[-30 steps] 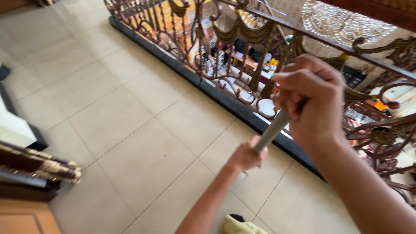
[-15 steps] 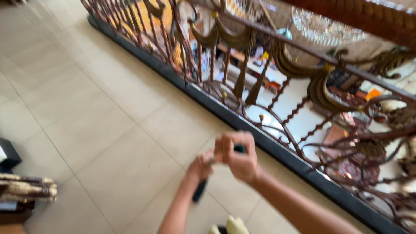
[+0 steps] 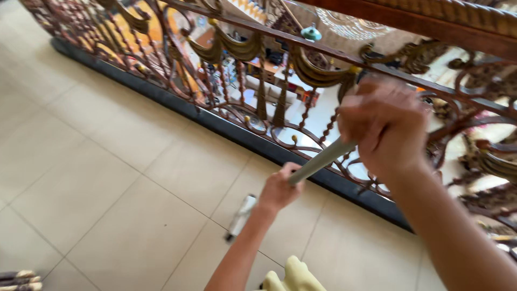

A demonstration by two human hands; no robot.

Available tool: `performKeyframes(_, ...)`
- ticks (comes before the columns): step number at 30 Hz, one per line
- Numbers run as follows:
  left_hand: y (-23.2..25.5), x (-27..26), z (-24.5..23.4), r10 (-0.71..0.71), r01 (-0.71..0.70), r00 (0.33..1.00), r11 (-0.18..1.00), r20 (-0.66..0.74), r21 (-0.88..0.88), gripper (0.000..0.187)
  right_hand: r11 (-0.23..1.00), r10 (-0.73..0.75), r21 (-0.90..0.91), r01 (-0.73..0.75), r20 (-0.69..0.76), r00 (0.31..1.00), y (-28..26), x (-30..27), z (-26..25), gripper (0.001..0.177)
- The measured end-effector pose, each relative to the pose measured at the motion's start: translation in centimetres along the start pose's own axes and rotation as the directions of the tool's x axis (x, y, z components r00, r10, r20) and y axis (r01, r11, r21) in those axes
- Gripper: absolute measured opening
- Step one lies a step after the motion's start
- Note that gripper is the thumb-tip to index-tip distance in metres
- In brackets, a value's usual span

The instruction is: The person sweeps the tiled floor of a hallway using a broom.

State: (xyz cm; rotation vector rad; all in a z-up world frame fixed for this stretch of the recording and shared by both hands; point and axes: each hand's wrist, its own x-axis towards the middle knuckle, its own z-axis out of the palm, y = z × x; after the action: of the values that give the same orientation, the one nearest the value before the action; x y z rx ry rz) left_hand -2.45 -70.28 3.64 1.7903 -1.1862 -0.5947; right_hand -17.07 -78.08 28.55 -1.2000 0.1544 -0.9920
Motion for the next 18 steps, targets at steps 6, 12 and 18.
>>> performKeyframes(6,2.3,-2.8,5.9,-0.055,0.132,0.961,0.952,0.270,-0.276,0.043,0.783,-0.162,-0.588,0.202,0.121,0.979,1.4,-1.8,1.7,0.013)
performKeyframes(12,-7.4,-6.6,3.3,-0.003,0.005,0.999,0.998,0.033,-0.059,0.032,0.989,0.055,0.118,-0.089,0.263,0.963,8.5,-6.9,1.2,0.022)
performKeyframes(18,-14.2,-9.0,-5.7,-0.200,0.200,0.980,0.954,-0.022,0.222,0.052,0.939,0.135,0.251,-0.235,0.357,0.924,14.4,-10.3,3.9,0.029)
